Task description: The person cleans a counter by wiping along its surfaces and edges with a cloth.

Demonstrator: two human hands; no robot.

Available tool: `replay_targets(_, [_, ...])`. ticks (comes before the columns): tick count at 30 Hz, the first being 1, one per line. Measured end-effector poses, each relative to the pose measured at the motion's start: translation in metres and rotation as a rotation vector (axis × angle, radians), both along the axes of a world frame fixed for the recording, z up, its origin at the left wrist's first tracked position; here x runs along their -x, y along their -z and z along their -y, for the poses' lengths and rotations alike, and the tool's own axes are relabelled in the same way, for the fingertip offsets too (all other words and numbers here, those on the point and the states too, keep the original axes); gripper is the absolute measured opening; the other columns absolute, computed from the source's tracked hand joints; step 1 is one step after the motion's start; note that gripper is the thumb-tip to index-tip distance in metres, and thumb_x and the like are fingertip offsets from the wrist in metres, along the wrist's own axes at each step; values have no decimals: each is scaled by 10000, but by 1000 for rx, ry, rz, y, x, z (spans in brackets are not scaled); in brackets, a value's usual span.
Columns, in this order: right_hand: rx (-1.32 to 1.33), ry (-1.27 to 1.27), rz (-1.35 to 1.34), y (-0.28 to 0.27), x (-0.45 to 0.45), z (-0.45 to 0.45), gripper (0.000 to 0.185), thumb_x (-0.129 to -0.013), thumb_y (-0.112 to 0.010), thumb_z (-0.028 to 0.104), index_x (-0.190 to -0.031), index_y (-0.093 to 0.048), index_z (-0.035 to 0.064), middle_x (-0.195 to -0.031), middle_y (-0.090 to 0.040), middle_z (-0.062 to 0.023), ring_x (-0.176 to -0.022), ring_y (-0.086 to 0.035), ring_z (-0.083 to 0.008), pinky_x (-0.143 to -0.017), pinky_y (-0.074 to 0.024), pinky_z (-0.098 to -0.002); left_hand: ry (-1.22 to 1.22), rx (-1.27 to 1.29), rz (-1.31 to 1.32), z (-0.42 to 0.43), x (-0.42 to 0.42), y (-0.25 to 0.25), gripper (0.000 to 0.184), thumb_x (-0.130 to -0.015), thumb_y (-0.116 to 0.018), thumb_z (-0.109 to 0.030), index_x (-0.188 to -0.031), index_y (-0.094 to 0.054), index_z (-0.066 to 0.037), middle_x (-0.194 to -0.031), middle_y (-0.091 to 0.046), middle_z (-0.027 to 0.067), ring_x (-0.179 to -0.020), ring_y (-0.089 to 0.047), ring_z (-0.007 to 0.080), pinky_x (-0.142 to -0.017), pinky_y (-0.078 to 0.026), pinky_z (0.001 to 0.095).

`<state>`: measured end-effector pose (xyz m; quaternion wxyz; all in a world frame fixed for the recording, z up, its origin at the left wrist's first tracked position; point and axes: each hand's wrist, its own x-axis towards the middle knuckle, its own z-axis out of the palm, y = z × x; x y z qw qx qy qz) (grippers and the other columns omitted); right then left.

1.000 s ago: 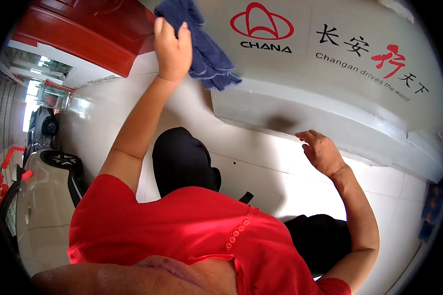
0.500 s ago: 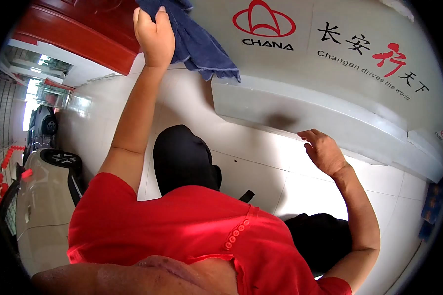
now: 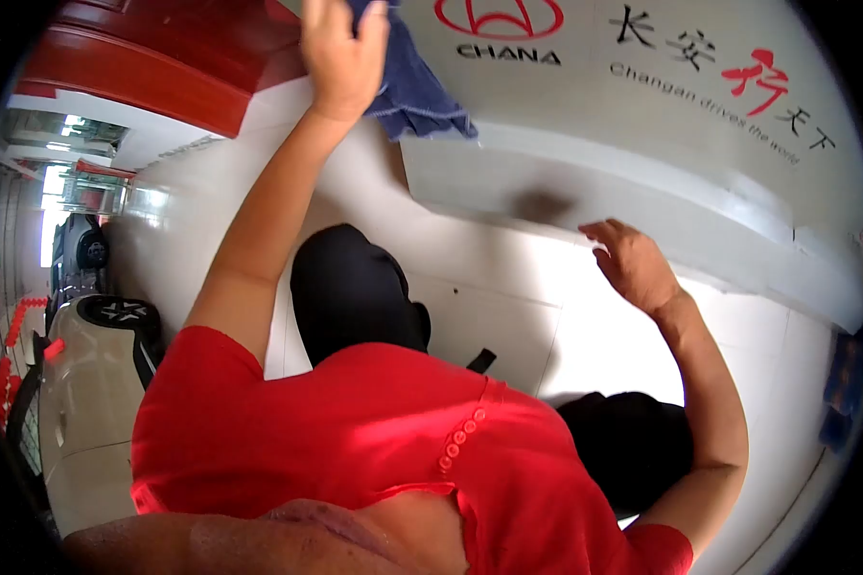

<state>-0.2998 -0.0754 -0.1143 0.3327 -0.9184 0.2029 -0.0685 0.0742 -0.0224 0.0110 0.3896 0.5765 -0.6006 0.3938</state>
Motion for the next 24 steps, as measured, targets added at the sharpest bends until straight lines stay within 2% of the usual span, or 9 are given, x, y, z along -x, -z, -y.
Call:
replay_targets(1, [-19, 10, 10, 0, -1, -2, 307, -871, -584, -5, -1176, -615, 20, -1057, -663, -177, -939, -664, -361, -842, -550, -421, 117, -193, -73, -1, 12, 6, 278, -849, -651, -102, -1053, -563, 66, -1043, -548, 248, -986, -537, 433, -887, -437, 475])
replay_targets(2, [-8, -8, -27, -4, -3, -2, 296, -881, -585, -2, -1175, -616, 19, -1067, -667, -169, -940, -675, -342, -850, -558, -408, 171, -250, 85, 5, 16, 16, 300, -821, -672, -108, -1086, -588, 6, -1031, -569, 198, -954, -569, 400, -826, -478, 450])
replay_targets(3, [-22, -7, -39, -3, -3, -2, 296, -881, -585, -2, -1175, -616, 19, -1067, -667, -169, -940, -675, -342, -850, -558, -408, 274, -382, 74, 0, 23, 26, 269, -790, -683, -106, -1051, -620, -85, -1000, -574, 74, -938, -575, 290, -784, -470, 418])
replay_targets(5, [-8, -13, -43, -1, -3, -2, 290, -887, -594, 6, -1175, -619, 25, -1072, -668, -159, -935, -684, -323, -852, -566, -397, 234, -619, 222, 6, 24, 62, 364, -772, -697, -122, -1125, -622, -174, -1054, -581, -7, -1016, -567, 228, -839, -470, 391])
replay_targets(8, [0, -6, -39, 0, -2, -3, 286, -890, -597, 6, -1175, -620, 24, -1070, -668, -156, -933, -685, -319, -851, -570, -396, 354, -904, 235, 5, 14, 113, 397, -839, -612, -85, -1225, -610, -178, -1124, -590, -8, -1073, -567, 216, -944, -445, 389])
replay_targets(11, [8, 1, -56, 0, 1, -2, 283, -895, -593, 5, -1176, -619, 26, -1075, -668, -152, -944, -682, -322, -859, -568, -394, 311, -1110, 193, -7, -3, 154, 381, -857, -582, -55, -1227, -624, -133, -1153, -605, 26, -1091, -564, 259, -935, -444, 401])
replay_targets(18, [-80, 56, -67, 9, 12, 1, 310, -915, -578, 0, -1223, -590, 20, -1119, -657, -167, -1018, -667, -312, -914, -549, -397, 272, -1123, 344, -50, -78, 149, 395, -833, -630, -65, -1216, -618, -164, -1152, -574, 16, -1095, -535, 256, -946, -442, 408])
replay_targets(21, [-50, 67, -67, 7, 11, -2, 272, -914, -583, 1, -1183, -614, 24, -1124, -669, -142, -1011, -680, -308, -895, -569, -392, 201, -1186, 347, -61, -77, 147, 399, -829, -651, -86, -1217, -617, -171, -1151, -569, 12, -1092, -526, 257, -952, -440, 411])
replay_targets(24, [-67, 36, -62, 9, 8, 0, 276, -915, -583, 1, -1189, -615, 24, -1136, -664, -142, -1016, -680, -308, -891, -569, -395, 258, -1115, 365, -47, -56, 151, 404, -823, -664, -98, -1218, -620, -167, -1148, -567, 14, -1085, -525, 244, -953, -442, 409])
